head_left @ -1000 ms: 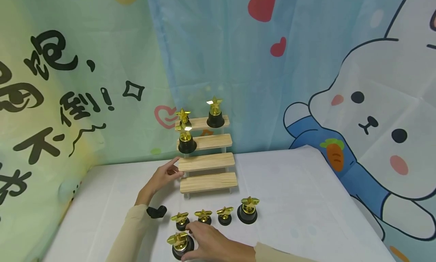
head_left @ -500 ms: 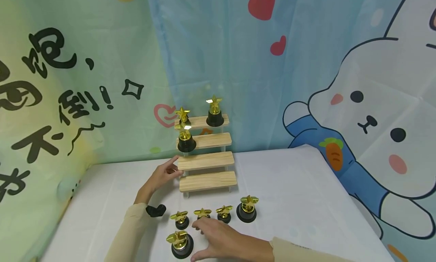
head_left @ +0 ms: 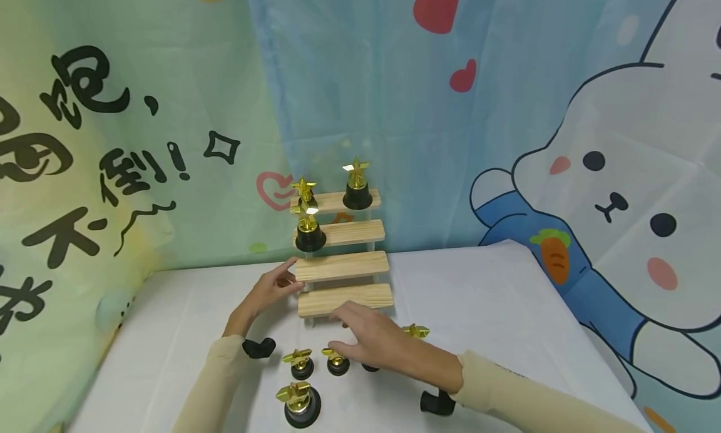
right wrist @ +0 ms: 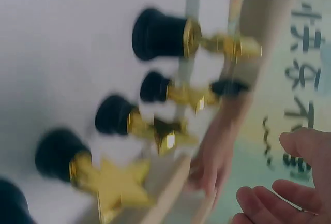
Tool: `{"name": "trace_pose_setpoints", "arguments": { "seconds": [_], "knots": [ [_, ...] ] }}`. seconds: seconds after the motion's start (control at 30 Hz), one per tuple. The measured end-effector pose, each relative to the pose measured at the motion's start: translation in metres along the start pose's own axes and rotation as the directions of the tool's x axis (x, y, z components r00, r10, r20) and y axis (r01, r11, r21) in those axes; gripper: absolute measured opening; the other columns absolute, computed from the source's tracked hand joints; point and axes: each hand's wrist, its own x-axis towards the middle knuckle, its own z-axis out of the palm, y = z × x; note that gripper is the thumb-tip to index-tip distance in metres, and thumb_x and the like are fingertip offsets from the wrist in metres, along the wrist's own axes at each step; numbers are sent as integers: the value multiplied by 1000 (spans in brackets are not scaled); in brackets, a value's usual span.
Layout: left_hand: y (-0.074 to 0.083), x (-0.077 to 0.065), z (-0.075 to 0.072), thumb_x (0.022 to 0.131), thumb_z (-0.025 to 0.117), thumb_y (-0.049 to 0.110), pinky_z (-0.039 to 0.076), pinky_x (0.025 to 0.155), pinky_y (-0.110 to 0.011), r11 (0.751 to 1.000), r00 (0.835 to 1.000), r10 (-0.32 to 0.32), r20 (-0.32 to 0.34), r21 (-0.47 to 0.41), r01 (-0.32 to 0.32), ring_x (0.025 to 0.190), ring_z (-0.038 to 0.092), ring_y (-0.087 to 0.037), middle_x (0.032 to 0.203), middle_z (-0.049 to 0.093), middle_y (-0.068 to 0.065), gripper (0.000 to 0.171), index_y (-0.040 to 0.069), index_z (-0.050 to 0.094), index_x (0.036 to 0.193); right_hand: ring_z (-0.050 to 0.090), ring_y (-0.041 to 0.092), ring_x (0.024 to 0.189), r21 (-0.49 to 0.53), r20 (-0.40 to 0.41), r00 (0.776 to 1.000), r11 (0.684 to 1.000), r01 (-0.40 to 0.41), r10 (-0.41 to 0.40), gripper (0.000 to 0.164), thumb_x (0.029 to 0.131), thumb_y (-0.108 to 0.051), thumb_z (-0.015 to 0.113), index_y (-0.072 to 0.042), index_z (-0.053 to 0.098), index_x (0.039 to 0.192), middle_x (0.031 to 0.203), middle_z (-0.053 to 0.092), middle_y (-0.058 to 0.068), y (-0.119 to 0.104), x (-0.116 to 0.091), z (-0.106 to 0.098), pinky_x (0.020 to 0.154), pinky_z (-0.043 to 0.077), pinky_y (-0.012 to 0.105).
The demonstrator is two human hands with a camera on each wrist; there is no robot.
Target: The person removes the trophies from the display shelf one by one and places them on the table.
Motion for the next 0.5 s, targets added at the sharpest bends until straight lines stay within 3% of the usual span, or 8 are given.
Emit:
{"name": "trace_pose_setpoints", "arguments": {
  "seconds": [0.2, 0.3, 0.5],
  "knots": [
    [2, 1, 0, 89, 71, 33, 51, 77, -26, 999, 999, -48, 16, -11, 48, 84, 64, -9, 102, 68, -8, 74, 15, 36, 151, 65, 18, 91, -6, -80, 986, 989, -147, 146, 31, 88, -27, 72, -9, 62, 111, 105, 65, 6, 33, 21, -18, 73, 52, 27],
    [14, -1, -1, 90, 70, 24, 51, 77, -26, 998, 998, -62, 21, -13, 63, 87, 65, -16, 103, 68, -14, 72, 8, 34, 151, 66, 19, 91, 2, -110, 970, 976, -218, 217, 32, 88, -27, 72, -7, 63, 112, 108, 65, 7, 46, 27, -25, 75, 53, 32],
    [9, 1, -4, 89, 71, 29, 51, 77, -28, 997, 996, -82, 31, -7, 82, 86, 64, -16, 102, 67, -12, 74, 8, 34, 151, 68, 21, 89, 39, -122, 960, 968, -249, 252, 34, 88, -26, 72, -3, 62, 112, 111, 64, 12, 60, 31, -31, 73, 54, 34]
  ]
}}
